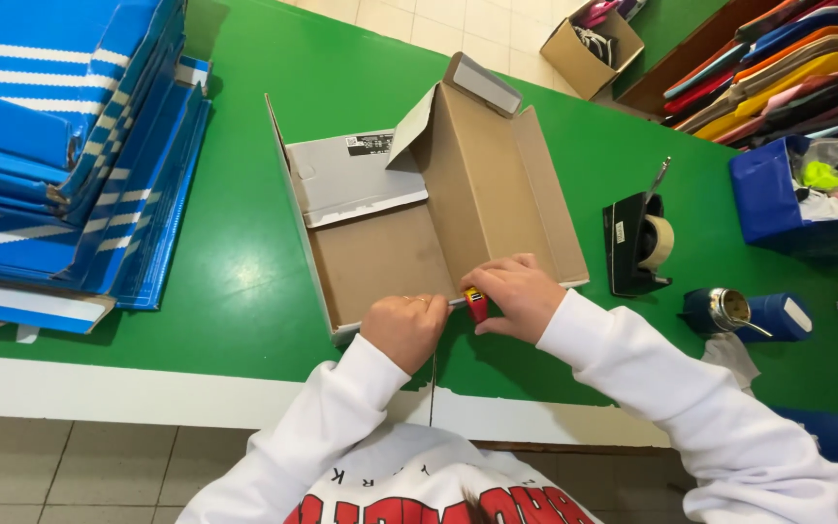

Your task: The person folds the flaps of an empty cardboard shoebox closed and uses a hand stapler to staple the box edges, working around the box sides. They then pick up a small box insert, handle it, and finally reach for the tape dispenser next to the closed shoebox.

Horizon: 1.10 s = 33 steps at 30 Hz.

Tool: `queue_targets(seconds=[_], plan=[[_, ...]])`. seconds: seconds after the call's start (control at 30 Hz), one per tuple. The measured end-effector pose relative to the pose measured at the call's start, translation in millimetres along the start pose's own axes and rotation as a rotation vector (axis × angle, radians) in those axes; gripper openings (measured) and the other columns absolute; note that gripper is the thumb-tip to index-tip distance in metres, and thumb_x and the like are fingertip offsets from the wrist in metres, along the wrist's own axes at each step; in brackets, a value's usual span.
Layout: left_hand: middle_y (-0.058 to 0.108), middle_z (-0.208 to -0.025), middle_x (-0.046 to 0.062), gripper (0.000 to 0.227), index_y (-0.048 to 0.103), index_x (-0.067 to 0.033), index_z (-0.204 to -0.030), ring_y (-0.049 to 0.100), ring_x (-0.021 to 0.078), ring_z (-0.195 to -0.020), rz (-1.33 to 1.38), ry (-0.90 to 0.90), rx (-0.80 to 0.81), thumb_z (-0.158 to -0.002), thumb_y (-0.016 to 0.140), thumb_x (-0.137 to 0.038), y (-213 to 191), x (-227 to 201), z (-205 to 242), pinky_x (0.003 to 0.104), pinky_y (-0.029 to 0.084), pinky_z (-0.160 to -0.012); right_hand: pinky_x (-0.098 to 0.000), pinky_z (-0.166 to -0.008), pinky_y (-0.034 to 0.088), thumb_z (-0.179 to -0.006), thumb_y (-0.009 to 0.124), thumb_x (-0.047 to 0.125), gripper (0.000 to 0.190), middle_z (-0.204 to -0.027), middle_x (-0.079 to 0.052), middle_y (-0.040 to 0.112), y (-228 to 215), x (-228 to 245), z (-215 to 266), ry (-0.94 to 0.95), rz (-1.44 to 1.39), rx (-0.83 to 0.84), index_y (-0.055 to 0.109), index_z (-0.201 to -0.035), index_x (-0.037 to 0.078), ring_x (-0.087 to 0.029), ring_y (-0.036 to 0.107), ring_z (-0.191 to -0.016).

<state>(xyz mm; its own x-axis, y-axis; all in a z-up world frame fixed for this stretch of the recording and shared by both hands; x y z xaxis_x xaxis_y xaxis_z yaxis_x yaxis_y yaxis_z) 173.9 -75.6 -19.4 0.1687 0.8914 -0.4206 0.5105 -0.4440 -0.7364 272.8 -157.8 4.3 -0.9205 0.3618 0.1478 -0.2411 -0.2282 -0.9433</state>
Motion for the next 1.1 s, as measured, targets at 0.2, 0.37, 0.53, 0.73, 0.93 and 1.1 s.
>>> queue_targets(seconds=[0.2,0.37,0.53,0.73,0.93,1.1], plan=[[0.061,-0.063,0.004,0.024,0.055,-0.0122,-0.073,0.064,0.0229,-0.057,0.017,-0.008,-0.004,-0.092,0.067,-0.020,1,1,0,0.037,0.049,-0.050,-0.0584,-0.120,0.020,-0.074,0.087,0.026,0.060,-0.119,-0.004,0.070,8,-8,3,-0.122,-0.231,-0.011,0.060,-0.126,0.012,-0.023,0.066,-0.112],[0.061,-0.063,0.004,0.026,0.055,-0.0116,-0.073,0.064,0.0236,-0.055,0.011,-0.003,0.003,-0.092,0.068,-0.023,-2,-2,0,0.037,0.049,-0.050,-0.0590,-0.124,0.023,-0.078,0.085,0.026,0.054,-0.117,-0.003,0.072,5,-9,11,-0.150,-0.283,-0.122,0.061,-0.125,0.012,-0.024,0.070,-0.106],[0.061,-0.063,0.004,0.025,0.056,-0.0121,-0.073,0.064,0.0231,-0.056,0.004,-0.005,0.013,-0.093,0.068,-0.022,1,0,1,0.037,0.049,-0.050,-0.0584,-0.124,0.025,-0.078,0.085,0.026,0.053,-0.116,-0.004,0.072,3,-8,9,-0.173,-0.281,-0.139,0.062,-0.123,0.011,-0.025,0.070,-0.104],[0.062,-0.065,0.003,0.024,0.056,-0.0123,-0.074,0.065,0.0224,-0.057,0.015,0.003,0.014,-0.094,0.067,-0.020,2,0,1,0.036,0.050,-0.051,-0.0572,-0.123,0.028,-0.079,0.085,0.027,0.051,-0.115,-0.005,0.072,3,-8,9,-0.189,-0.284,-0.161,0.063,-0.121,0.010,-0.026,0.070,-0.103],[0.061,-0.064,0.003,0.025,0.055,-0.0122,-0.074,0.064,0.0222,-0.056,0.008,0.002,0.020,-0.094,0.068,-0.021,0,-2,1,0.036,0.049,-0.051,-0.0565,-0.123,0.032,-0.078,0.085,0.025,0.047,-0.110,-0.005,0.073,6,-10,10,-0.187,-0.319,-0.219,0.065,-0.118,0.010,-0.026,0.071,-0.101],[0.060,-0.064,0.003,0.025,0.054,-0.0121,-0.074,0.063,0.0223,-0.056,0.018,0.003,-0.001,-0.093,0.068,-0.022,-5,-1,-2,0.036,0.048,-0.051,-0.0568,-0.123,0.033,-0.077,0.087,0.023,0.044,-0.105,-0.005,0.074,6,-15,6,-0.162,-0.327,-0.212,0.067,-0.114,0.010,-0.026,0.071,-0.097]])
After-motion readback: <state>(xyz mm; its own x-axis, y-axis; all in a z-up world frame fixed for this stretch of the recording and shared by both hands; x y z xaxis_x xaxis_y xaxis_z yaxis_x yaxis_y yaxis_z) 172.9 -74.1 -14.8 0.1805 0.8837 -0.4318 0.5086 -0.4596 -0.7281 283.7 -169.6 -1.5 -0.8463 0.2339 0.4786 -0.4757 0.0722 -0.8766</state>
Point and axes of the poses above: each hand's wrist, its own z-axis away from the middle knuckle, its own y-axis out of the palm, x = y × z, the point moved 9 cm from there along -z, towards the middle knuckle
